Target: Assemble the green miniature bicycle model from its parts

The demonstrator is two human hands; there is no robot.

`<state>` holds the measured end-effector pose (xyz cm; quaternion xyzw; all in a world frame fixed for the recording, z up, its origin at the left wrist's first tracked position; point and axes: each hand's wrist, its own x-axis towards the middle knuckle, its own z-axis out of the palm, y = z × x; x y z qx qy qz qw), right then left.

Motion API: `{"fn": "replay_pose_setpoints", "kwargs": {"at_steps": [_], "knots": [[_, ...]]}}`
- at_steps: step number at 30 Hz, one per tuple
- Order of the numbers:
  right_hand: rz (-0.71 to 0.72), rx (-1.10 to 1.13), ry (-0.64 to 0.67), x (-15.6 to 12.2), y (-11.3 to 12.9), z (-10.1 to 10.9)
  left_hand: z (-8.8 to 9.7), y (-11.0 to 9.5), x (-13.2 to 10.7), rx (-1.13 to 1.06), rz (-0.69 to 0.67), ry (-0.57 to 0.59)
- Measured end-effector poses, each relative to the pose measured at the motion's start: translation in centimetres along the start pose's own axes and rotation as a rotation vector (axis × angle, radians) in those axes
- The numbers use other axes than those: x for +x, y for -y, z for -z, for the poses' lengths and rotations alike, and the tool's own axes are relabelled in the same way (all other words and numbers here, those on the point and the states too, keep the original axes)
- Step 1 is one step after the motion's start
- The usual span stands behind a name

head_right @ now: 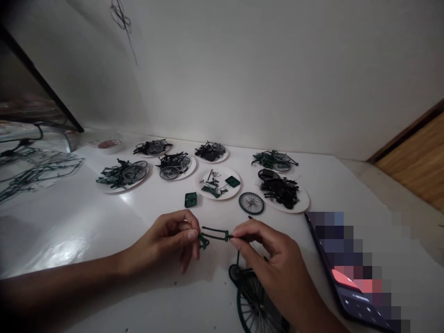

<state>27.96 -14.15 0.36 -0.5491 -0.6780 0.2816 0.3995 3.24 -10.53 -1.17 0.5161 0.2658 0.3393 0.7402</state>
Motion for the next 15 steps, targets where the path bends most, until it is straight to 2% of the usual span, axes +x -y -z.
{"fn": "replay_pose_setpoints", "kwargs": {"at_steps": [8,15], "knots": [[0.09,-0.073,-0.124,-0.15,-0.39,0.04,0.35,0.09,0.07,-0.118,0.014,0.074],[0.203,0.016,0.011,-0.06,0.03,-0.14,0.05,0.21,0.07,-0.059,0.046,0.11]]}}
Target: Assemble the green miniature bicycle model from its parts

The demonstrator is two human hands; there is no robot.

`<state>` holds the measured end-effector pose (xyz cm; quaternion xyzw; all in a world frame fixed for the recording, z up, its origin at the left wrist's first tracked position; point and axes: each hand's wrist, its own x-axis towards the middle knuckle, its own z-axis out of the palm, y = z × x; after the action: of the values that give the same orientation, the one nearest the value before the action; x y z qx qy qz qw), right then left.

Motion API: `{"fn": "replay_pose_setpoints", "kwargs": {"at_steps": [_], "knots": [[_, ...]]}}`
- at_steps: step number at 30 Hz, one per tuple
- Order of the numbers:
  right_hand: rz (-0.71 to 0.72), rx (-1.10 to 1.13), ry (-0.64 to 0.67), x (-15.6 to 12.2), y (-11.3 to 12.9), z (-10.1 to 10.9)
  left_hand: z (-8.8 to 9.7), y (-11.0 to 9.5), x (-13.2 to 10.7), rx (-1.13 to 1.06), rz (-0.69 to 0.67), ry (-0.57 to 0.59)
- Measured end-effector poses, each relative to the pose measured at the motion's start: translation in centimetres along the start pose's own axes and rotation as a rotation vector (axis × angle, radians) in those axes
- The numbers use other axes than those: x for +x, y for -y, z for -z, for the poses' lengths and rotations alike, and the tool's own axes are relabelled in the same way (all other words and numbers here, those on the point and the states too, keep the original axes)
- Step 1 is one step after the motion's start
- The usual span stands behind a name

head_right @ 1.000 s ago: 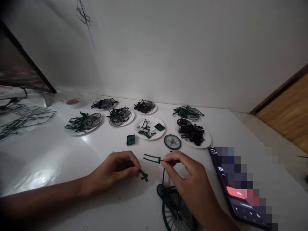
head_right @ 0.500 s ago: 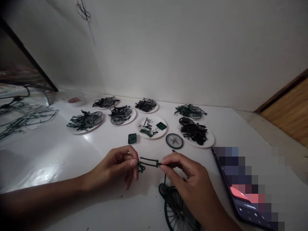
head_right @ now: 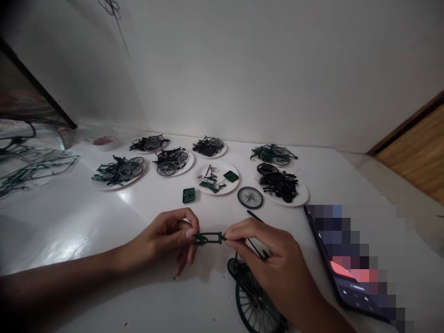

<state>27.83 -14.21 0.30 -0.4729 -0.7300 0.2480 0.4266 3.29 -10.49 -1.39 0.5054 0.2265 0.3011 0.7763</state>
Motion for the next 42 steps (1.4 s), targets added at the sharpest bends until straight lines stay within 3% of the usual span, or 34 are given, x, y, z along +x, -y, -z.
{"fn": "replay_pose_setpoints", "kwargs": {"at_steps": [9,17,22,26,31,37,42], "knots": [[0.073,0.126,0.139,-0.2,1.3,-0.3,-0.7,0.2,-0.7,0.092,0.041,0.034],[0.106,0.104,0.121,-0.2,1.4,-0.6,-1.2,0.1,-0.8,0.142,0.059,0.024],[0.159,0.103,0.144,-0.3,1.2,-0.8,-1.2,-0.1,-0.9,0.115,0.067,0.103],[0.184,0.127,0.13,-0.3,1.6,-0.9,-1.3,-0.2,-0.9,0.117,0.089,0.078],[0.078,0.221,0.074,-0.3,2.4,-0.8,-1.3,-0.2,-1.0,0.132,0.095,0.076],[-0.149,0.343,0.091,-0.3,2.6,-1.0,-1.3,-0.5,-1.1,0.151,0.108,0.098],[-0.368,0.426,0.107,-0.6,2.3,-1.2,-1.2,-0.3,-1.2,0.237,0.097,0.052]]}}
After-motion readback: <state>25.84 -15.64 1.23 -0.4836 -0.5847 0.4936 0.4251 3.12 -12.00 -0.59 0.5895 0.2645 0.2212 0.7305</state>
